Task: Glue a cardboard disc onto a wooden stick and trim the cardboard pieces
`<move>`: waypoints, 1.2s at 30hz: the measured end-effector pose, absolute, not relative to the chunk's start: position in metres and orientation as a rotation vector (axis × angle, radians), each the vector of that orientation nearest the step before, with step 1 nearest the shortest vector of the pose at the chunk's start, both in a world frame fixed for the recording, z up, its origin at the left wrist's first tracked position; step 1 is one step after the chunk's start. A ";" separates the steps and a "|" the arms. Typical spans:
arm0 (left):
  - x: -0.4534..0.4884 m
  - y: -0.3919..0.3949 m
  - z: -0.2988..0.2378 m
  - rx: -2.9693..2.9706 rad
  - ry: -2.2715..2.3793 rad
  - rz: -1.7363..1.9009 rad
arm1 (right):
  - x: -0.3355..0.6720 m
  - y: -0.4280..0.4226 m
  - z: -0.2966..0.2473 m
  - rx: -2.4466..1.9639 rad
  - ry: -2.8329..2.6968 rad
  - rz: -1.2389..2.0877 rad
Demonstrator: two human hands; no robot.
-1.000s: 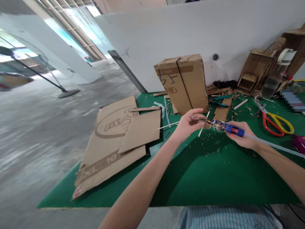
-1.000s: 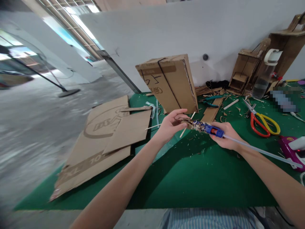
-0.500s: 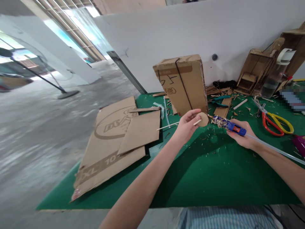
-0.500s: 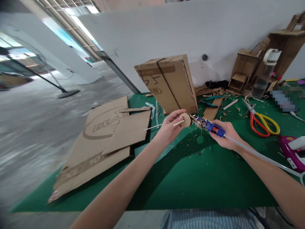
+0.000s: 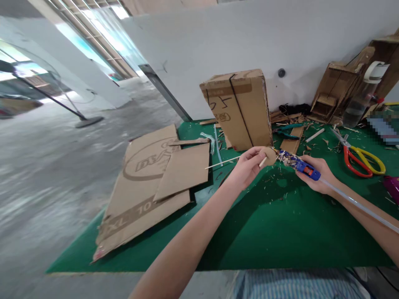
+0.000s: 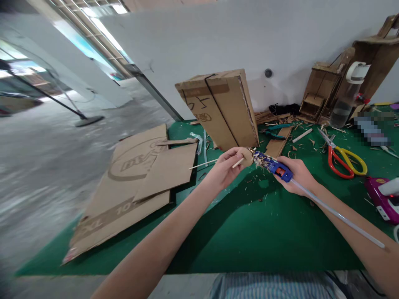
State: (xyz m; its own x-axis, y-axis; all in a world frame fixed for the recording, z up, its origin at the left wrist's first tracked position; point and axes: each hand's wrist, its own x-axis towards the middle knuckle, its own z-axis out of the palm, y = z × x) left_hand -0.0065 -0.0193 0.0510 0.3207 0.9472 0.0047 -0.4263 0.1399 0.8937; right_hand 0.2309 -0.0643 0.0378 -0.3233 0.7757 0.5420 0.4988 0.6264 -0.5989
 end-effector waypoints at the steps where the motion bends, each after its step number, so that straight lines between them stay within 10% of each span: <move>1: -0.007 -0.018 0.051 0.916 0.676 1.147 | 0.232 -0.064 0.037 -1.013 -2.000 0.416; 36: 0.011 -0.043 0.045 1.695 0.720 0.896 | 0.212 -0.051 0.033 -1.055 -0.871 1.433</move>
State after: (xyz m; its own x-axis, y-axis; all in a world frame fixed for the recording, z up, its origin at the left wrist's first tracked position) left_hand 0.0109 -0.0434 0.0449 0.5403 0.8133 0.2160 0.0362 -0.2789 0.9596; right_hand 0.2121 -0.0515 0.0326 -0.0024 0.9908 -0.1356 -0.3354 -0.1285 -0.9333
